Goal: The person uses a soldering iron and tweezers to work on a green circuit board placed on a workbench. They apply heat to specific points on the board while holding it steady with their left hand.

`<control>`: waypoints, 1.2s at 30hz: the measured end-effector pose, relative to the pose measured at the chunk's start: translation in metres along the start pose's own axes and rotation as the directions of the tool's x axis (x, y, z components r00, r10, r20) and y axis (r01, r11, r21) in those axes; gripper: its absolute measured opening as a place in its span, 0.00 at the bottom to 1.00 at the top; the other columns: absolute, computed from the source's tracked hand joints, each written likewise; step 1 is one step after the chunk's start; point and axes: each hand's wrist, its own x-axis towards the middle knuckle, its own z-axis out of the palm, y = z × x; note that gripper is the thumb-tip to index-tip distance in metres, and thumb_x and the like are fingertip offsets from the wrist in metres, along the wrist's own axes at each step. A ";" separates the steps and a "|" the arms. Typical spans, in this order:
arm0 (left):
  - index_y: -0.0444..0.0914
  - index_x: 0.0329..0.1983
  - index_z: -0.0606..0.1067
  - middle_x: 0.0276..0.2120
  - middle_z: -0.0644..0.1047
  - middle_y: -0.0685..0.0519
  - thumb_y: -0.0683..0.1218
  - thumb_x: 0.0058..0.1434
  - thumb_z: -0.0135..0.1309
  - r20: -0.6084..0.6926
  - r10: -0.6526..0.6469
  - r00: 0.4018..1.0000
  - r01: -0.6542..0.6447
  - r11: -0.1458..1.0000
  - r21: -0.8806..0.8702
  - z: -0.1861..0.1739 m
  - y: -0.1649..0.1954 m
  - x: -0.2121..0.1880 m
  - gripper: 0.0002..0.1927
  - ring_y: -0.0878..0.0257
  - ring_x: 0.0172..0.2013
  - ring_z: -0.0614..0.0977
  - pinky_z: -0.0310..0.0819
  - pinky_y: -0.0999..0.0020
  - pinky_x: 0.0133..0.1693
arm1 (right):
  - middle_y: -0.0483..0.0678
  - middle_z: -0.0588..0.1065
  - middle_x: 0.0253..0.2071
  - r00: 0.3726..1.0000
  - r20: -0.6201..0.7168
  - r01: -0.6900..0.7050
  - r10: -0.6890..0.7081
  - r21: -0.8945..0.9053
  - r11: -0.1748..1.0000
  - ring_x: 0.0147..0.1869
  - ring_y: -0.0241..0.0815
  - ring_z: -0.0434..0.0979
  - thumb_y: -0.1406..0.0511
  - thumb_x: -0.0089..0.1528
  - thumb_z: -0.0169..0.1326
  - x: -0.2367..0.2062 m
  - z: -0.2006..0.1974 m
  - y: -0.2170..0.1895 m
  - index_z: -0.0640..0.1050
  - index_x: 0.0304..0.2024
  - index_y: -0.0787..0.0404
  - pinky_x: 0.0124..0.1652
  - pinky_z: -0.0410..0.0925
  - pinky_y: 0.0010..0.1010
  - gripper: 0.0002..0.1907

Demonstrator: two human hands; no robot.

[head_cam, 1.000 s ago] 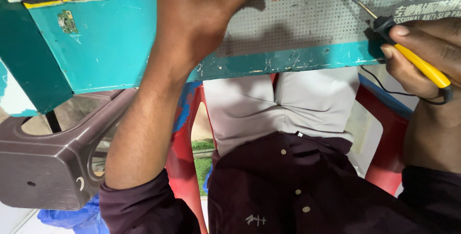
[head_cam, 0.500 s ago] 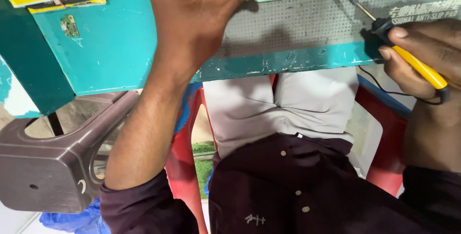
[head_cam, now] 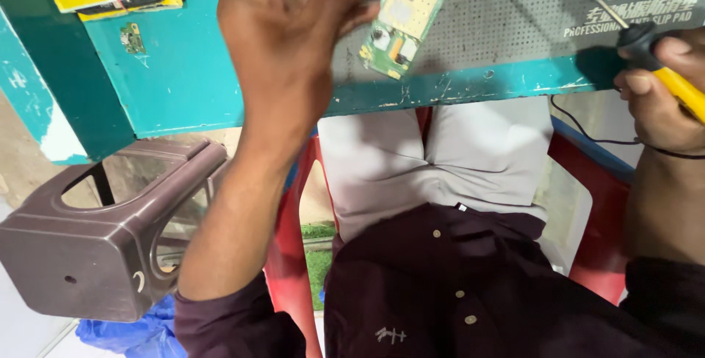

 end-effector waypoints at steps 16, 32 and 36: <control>0.38 0.53 0.66 0.55 0.74 0.40 0.32 0.73 0.55 -0.088 -0.121 0.989 0.068 0.888 -0.455 0.009 -0.034 -0.041 0.13 0.51 0.55 0.83 0.84 0.47 0.59 | 0.62 0.76 0.49 0.855 0.314 0.484 -0.414 -0.195 0.853 0.45 0.45 0.80 0.77 0.66 0.58 0.095 0.027 -0.065 0.75 0.59 0.73 0.44 0.73 0.27 0.18; 0.27 0.48 0.71 0.38 0.80 0.45 0.29 0.67 0.65 -0.219 0.175 0.960 -0.169 0.984 0.049 -0.018 -0.003 0.008 0.14 0.61 0.40 0.84 0.82 0.69 0.45 | 0.56 0.79 0.46 0.964 0.264 -0.014 0.029 -0.056 0.998 0.42 0.36 0.82 0.67 0.71 0.63 0.088 0.021 -0.026 0.74 0.58 0.66 0.41 0.76 0.22 0.16; 0.26 0.40 0.76 0.34 0.82 0.48 0.33 0.69 0.66 -0.067 0.085 0.994 -0.086 0.996 -0.001 -0.029 -0.002 0.029 0.08 0.64 0.35 0.84 0.85 0.69 0.43 | 0.53 0.78 0.44 0.946 0.272 -0.174 0.179 -0.044 0.984 0.40 0.33 0.80 0.65 0.73 0.58 0.092 0.020 -0.020 0.72 0.60 0.66 0.35 0.74 0.18 0.17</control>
